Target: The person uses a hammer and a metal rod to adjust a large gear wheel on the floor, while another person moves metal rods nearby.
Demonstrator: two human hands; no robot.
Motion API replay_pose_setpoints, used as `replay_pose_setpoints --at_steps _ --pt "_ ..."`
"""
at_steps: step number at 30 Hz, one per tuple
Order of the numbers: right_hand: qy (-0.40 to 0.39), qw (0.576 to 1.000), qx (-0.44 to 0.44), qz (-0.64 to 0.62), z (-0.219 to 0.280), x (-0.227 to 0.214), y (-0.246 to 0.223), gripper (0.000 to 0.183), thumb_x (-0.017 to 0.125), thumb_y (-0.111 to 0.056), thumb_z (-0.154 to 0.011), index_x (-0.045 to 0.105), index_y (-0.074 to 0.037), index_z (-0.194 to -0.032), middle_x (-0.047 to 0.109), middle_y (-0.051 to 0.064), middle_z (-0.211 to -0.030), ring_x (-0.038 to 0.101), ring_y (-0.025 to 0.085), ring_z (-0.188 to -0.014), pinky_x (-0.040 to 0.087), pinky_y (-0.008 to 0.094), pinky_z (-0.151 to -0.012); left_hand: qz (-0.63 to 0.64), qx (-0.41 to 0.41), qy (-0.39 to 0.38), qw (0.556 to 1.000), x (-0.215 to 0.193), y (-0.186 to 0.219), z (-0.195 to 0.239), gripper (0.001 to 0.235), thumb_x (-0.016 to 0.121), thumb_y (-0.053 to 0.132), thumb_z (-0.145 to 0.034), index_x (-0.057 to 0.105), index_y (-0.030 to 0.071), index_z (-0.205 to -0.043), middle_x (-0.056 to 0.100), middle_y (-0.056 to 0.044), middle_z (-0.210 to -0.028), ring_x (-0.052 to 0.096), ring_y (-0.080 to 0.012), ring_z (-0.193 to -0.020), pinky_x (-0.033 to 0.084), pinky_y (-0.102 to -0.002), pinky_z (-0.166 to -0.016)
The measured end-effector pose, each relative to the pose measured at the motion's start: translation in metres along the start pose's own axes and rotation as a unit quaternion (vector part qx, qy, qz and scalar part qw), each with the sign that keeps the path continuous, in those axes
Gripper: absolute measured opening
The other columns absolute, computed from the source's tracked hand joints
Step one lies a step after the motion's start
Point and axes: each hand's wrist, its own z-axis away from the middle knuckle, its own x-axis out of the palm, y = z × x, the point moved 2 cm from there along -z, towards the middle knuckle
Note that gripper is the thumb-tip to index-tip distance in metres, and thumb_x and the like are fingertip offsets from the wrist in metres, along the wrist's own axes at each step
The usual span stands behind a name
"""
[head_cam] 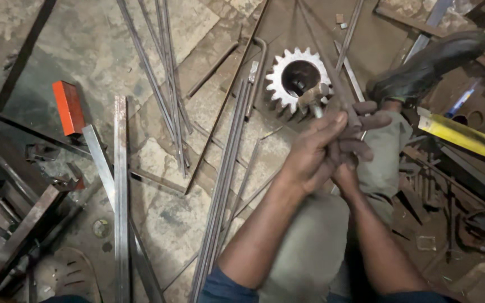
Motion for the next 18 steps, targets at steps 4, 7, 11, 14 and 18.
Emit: replay_pose_setpoints --at_steps 4,7,11,14,18 --pt "-0.016 0.999 -0.013 0.027 0.000 -0.003 0.001 0.064 0.063 -0.028 -0.094 0.041 -0.006 -0.150 0.065 0.023 -0.118 0.063 0.039 -0.108 0.048 0.048 -0.086 0.004 0.017 0.003 1.000 -0.003 -0.005 -0.009 0.039 0.046 0.031 -0.121 0.050 -0.002 -0.141 0.064 -0.026 -0.134 0.071 -0.0243 -0.094 0.054 -0.031 -0.069" --pt "-0.043 0.999 0.010 -0.027 0.000 0.003 0.013 0.057 0.063 -0.030 -0.095 0.045 -0.005 -0.143 0.065 0.021 -0.111 0.063 0.037 -0.101 0.047 0.047 -0.081 0.033 0.032 -0.018 0.999 -0.007 -0.013 -0.019 0.032 0.042 0.034 -0.127 0.048 0.003 -0.125 0.068 -0.025 -0.123 0.072 -0.0242 -0.091 0.054 -0.033 -0.072" --pt "-0.091 0.988 0.062 -0.108 0.000 0.006 0.033 0.049 0.062 -0.033 -0.097 0.049 -0.004 -0.134 0.064 0.019 -0.103 0.062 0.034 -0.092 0.047 0.045 -0.075 0.038 0.044 -0.029 0.998 -0.007 -0.020 -0.027 0.032 0.041 0.036 -0.125 0.043 0.005 -0.129 0.072 -0.022 -0.109 0.074 -0.0273 -0.087 0.057 -0.036 -0.071" --pt "-0.107 0.974 0.108 -0.166 0.000 0.017 0.046 0.044 0.062 -0.034 -0.099 0.053 -0.003 -0.128 0.064 0.017 -0.097 0.061 0.031 -0.085 0.047 0.044 -0.070 0.029 0.046 -0.027 0.998 -0.003 -0.018 -0.028 0.033 0.041 0.036 -0.122 0.041 0.009 -0.141 0.072 -0.020 -0.105 0.074 -0.0283 -0.086 0.057 -0.036 -0.068" --pt "-0.129 0.941 0.181 -0.254 -0.003 0.043 0.072 0.039 0.062 -0.037 -0.101 0.058 -0.002 -0.119 0.063 0.015 -0.088 0.061 0.028 -0.076 0.046 0.042 -0.063 0.026 0.050 -0.015 0.998 -0.002 -0.015 -0.029 0.030 0.044 0.037 -0.120 0.043 0.017 -0.142 0.072 -0.019 -0.105 0.074 -0.0299 -0.085 0.058 -0.037 -0.066"
